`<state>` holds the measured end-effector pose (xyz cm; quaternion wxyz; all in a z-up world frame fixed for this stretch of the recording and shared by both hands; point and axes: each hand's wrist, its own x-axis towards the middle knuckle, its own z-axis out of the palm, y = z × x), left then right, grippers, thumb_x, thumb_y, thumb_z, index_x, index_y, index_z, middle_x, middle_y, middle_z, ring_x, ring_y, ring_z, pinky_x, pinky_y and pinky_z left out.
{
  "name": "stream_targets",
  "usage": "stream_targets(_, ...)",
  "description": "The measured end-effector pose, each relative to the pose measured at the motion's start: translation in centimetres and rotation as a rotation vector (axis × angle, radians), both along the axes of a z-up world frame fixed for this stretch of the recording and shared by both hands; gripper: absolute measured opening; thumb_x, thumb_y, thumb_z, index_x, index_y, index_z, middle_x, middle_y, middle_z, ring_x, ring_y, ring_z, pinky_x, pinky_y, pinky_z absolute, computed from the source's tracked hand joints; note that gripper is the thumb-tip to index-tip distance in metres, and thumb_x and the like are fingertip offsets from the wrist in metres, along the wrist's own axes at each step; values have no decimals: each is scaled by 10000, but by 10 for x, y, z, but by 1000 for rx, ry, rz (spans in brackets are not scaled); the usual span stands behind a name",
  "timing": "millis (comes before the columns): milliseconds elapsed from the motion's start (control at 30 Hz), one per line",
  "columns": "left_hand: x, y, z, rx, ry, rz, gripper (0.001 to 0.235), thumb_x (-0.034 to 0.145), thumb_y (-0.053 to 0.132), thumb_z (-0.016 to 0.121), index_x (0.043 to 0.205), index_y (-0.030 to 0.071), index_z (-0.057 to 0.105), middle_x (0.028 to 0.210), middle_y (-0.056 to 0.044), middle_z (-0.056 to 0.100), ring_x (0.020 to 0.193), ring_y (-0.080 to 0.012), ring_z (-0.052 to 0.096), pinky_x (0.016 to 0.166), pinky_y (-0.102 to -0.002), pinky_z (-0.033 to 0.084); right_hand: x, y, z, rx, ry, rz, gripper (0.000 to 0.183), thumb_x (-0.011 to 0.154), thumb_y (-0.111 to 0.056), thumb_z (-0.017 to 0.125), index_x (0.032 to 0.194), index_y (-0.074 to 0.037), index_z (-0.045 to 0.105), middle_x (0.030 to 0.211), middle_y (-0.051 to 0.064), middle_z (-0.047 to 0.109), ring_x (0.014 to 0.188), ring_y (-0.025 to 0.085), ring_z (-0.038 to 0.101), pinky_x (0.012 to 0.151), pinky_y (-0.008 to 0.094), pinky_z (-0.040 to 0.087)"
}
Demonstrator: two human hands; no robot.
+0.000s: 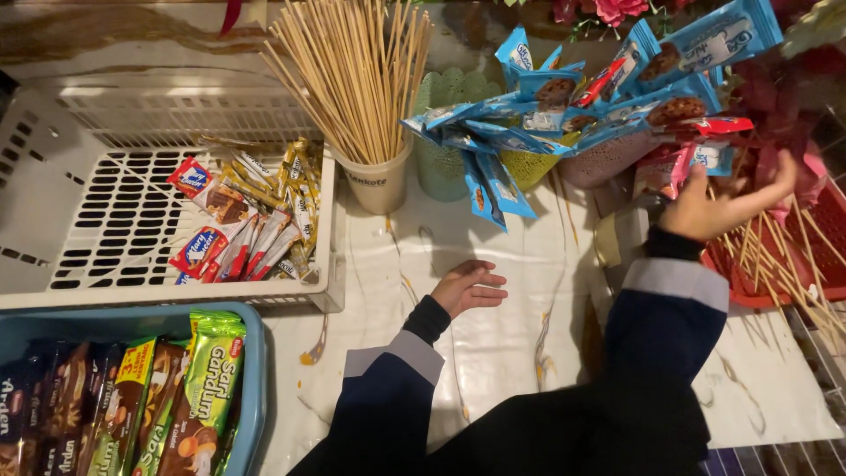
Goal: Attaching wooden skewers to the back of snack packages using adhesive tape to prepare them for a bouquet.
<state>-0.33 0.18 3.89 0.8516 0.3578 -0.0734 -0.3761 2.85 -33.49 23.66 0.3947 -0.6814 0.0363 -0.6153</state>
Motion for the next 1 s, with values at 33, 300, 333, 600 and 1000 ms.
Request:
stream_targets(33,-2,1,10,1,-2,2,321,1079,220,497,1336,26,488,1292,-272,621,1166,-458,667,985,-526,590,-6,17,-8,1,-2,2,766,849,196,732,1513,-37,428,1537,203,495,1474,342,481,1305,483,325)
stream_targets(300,13,39,13,-9,-427,394,224,1134,140,541,1282,-25,578,1095,-197,706,969,-226,711,880,-367,574,-50,172,-159,53,295,594,514,938,40,649,1416,-19,470,1374,139,535,1290,259,546,1114,379,472)
stream_targets(333,-4,60,37,-3,-420,434,224,1134,140,541,1282,-25,578,1095,-197,706,969,-226,711,880,-367,574,-55,175,-166,45,305,632,514,938,40,649,1416,-19,470,1374,139,535,1290,259,546,1114,379,472)
stream_targets(600,-34,203,251,711,-984,1359,111,1078,64,559,1169,27,610,1028,-67,681,975,-160,662,903,-313,559,-48,189,-152,-161,850,824,175,855,-112,681,1011,-65,746,1018,124,694,920,269,706,848,337,556)
stream_targets(1000,123,303,90,2131,153,557,422,988,332,492,1345,123,572,1432,-191,506,1309,-479,480,975,-712,419,-37,182,-169,-227,790,794,159,854,-111,713,997,-53,748,987,121,712,938,259,681,861,337,537)
